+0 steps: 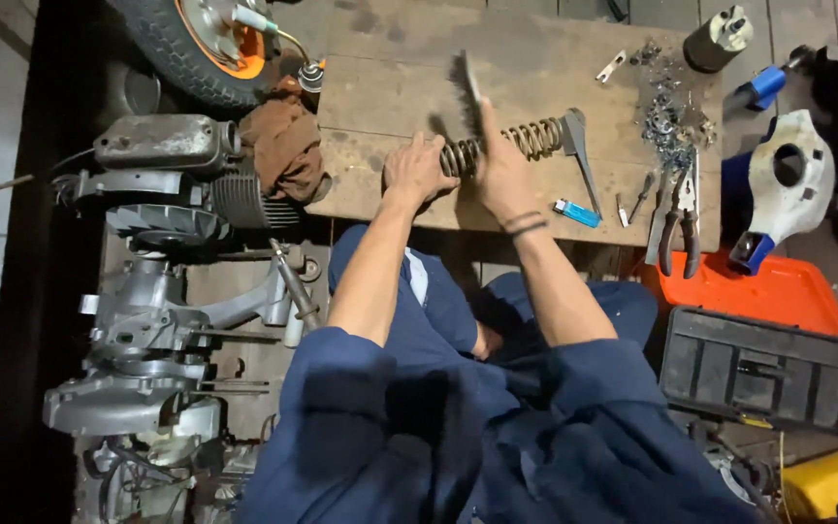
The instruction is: The person scrubs a metal coil spring with a wire brush on a wooden workbench, rotating the spring to clean multiple sides. The person then uses fingers to wipe and inspect the spring surface.
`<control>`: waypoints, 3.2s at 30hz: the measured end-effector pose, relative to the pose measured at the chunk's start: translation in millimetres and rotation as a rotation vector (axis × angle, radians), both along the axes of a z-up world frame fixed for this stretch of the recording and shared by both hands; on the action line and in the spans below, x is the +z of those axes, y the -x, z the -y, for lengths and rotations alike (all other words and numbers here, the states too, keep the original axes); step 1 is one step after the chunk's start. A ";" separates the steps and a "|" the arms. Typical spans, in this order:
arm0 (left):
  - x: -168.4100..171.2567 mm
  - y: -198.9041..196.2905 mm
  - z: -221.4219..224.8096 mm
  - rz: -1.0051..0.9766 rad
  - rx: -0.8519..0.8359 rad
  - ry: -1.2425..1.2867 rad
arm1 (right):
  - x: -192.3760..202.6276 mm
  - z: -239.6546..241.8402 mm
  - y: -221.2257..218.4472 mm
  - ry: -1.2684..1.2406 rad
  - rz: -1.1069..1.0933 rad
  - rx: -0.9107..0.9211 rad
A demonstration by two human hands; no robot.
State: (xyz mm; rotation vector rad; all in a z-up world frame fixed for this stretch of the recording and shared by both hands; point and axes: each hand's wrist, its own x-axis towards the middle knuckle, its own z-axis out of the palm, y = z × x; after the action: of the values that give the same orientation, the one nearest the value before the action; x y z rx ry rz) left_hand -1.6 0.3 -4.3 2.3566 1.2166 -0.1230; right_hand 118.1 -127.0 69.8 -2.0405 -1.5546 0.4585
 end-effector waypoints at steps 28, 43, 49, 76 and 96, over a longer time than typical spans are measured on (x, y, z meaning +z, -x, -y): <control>-26.0 -1.9 -5.9 0.153 0.064 0.056 | -62.0 -13.6 -9.9 -0.123 0.067 0.107; 5.7 4.4 -9.0 0.109 0.012 0.057 | -13.2 58.9 9.1 0.052 0.057 -0.030; -3.0 1.2 -1.7 0.095 -0.001 0.064 | -52.2 -12.1 -0.2 -0.152 0.027 -0.017; 0.2 5.0 -8.8 0.161 -0.018 0.068 | -27.8 50.6 2.9 0.041 0.043 -0.074; -5.5 1.6 -3.8 0.133 0.019 0.034 | -66.8 -21.1 -6.0 -0.198 0.064 -0.035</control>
State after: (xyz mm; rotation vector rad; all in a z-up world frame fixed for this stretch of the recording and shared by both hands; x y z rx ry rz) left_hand -3.2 4.1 -9.8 2.2840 1.1634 0.0187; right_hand 124.0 -105.9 3.0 -1.9434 -1.5333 0.2188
